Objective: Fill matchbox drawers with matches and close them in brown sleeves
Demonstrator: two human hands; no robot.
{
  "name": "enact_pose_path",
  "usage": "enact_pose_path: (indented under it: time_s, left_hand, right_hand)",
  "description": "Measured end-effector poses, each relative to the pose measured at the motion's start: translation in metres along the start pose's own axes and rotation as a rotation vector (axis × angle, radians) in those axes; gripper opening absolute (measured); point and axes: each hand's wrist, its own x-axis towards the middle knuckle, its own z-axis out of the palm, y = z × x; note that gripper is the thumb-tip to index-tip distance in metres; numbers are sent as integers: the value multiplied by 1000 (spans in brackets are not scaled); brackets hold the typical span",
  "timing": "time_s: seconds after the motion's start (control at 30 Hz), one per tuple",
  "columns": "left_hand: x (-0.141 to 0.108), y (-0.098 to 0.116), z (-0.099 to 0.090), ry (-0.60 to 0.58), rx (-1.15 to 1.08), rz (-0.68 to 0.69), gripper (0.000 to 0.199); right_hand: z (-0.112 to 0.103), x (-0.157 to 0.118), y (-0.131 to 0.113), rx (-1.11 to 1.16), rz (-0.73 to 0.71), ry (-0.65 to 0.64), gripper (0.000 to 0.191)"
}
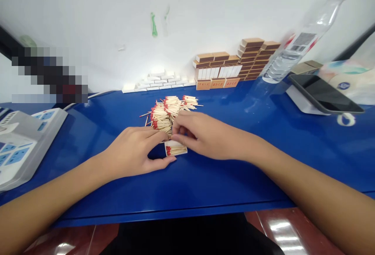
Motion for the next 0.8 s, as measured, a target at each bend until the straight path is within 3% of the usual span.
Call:
enact_pose_path:
  time_s: [0.13, 0.23, 0.33, 0.4, 0.53, 0.8]
  left_hand:
    - [1, 0, 0, -4, -15, -11, 39]
    - [0, 0, 1, 2, -3, -7, 41]
    - [-1, 2, 1, 10, 18, 0, 41]
    - [-1, 2, 1, 23, 24, 5, 41]
    - [-1, 2, 0, 16, 28, 0, 42]
    - [-1, 3, 1, -18, 34, -5, 42]
  right_hand:
    - [7, 0, -10, 42, -52, -41, 21]
    - [4, 4, 3, -60, -32, 100, 21]
    - [-4, 7, 31, -307, 43, 297, 15]
    - [-8, 9, 49, -438, 86, 354, 16]
    - [-9, 11, 69, -469, 135, 286, 15]
    - [-4, 13, 63, -448, 156, 288, 16]
